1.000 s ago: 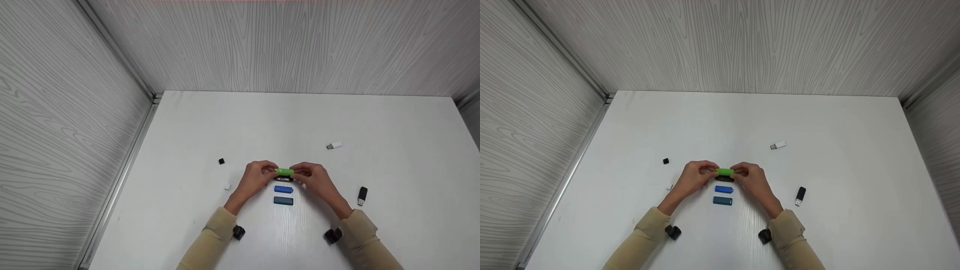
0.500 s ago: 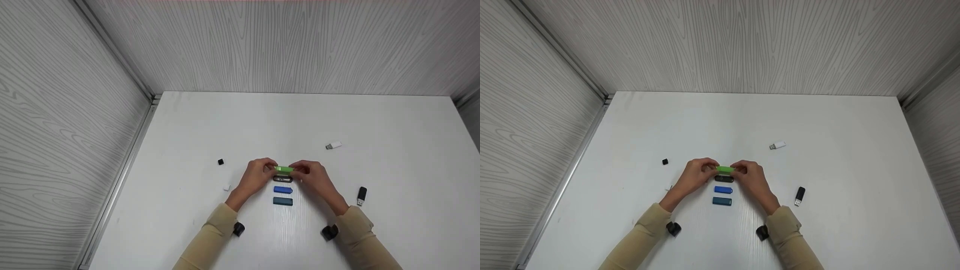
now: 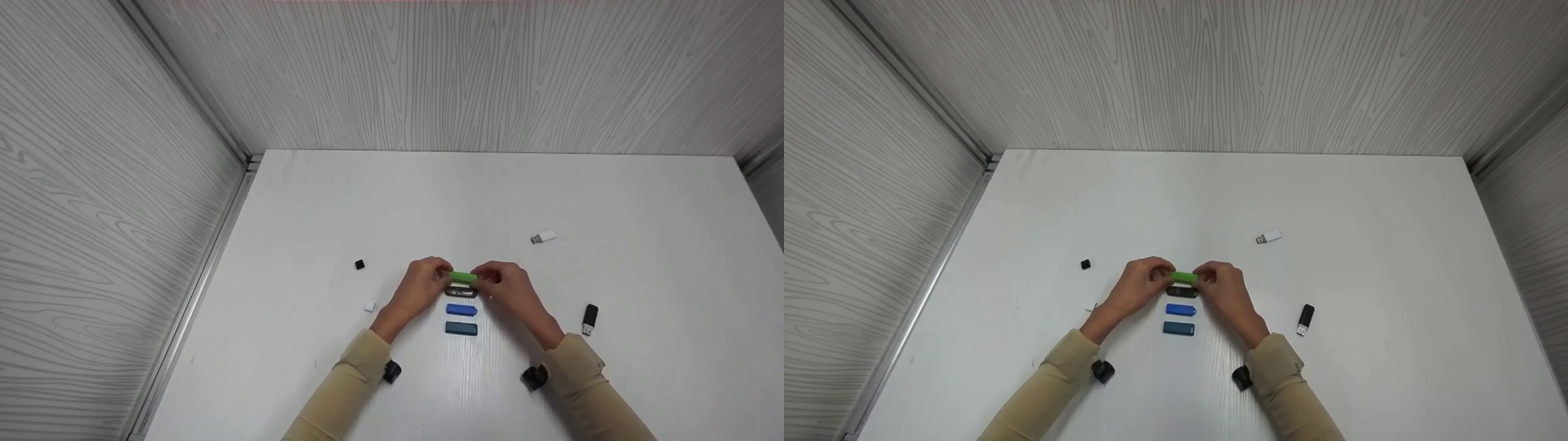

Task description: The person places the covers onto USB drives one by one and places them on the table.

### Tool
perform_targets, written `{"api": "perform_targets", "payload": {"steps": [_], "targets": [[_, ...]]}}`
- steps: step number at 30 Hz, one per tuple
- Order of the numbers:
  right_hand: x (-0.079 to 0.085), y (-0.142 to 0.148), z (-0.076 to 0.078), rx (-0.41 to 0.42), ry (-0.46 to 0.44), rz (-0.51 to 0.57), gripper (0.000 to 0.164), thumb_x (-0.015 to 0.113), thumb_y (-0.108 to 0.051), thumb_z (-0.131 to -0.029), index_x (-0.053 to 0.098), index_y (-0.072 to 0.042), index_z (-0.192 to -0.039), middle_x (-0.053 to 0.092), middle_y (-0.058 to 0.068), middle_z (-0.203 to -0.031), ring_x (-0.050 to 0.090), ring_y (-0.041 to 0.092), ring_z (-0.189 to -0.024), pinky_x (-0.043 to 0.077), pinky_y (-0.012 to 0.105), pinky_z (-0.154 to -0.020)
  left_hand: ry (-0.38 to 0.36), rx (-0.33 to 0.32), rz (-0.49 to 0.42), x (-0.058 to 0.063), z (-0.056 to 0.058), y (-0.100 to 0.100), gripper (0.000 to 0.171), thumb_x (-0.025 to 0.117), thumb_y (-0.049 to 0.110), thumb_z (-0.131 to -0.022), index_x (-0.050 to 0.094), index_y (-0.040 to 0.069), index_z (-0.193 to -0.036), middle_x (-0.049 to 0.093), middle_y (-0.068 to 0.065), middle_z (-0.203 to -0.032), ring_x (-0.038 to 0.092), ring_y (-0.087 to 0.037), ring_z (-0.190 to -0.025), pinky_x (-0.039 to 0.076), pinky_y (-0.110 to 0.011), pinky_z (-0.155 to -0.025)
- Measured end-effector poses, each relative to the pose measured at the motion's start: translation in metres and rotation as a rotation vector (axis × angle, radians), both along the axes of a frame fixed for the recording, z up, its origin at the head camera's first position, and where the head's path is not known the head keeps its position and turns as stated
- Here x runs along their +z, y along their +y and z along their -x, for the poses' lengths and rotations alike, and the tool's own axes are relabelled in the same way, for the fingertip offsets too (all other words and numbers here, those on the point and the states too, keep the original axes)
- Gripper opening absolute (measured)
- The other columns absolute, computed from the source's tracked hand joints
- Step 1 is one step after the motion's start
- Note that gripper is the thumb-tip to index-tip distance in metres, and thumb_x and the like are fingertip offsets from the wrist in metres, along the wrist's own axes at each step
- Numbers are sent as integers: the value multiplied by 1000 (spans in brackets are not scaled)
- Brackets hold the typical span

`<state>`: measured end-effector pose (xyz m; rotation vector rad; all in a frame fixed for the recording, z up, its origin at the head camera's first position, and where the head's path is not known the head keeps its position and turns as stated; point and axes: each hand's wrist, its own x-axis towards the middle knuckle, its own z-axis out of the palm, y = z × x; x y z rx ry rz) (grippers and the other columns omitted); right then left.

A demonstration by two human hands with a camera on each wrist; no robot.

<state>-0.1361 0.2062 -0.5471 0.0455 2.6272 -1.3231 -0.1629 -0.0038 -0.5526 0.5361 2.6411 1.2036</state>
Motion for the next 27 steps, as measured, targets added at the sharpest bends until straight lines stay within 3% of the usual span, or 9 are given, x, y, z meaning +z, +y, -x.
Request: {"api": "perform_targets", "payload": {"steps": [19, 27], "targets": [[-2, 0, 1, 33, 71, -5, 23, 72, -12, -98, 76, -2, -118, 75, 14, -102, 64, 21, -91, 50, 29, -82, -14, 13, 32, 1, 3, 1, 19, 70, 10, -100, 76, 2, -116, 73, -9, -103, 58, -12, -90, 51, -28, -83], [4, 6, -2, 18, 4, 28, 28, 70, -15, -100, 73, -4, -125, 74, 15, -107, 65, 21, -89, 52, 23, -73, -58, 17, 37, 8, 0, -8, 27, 68, 13, -102, 73, 2, -127, 73, -10, -108, 58, -12, -92, 52, -29, -85]]}}
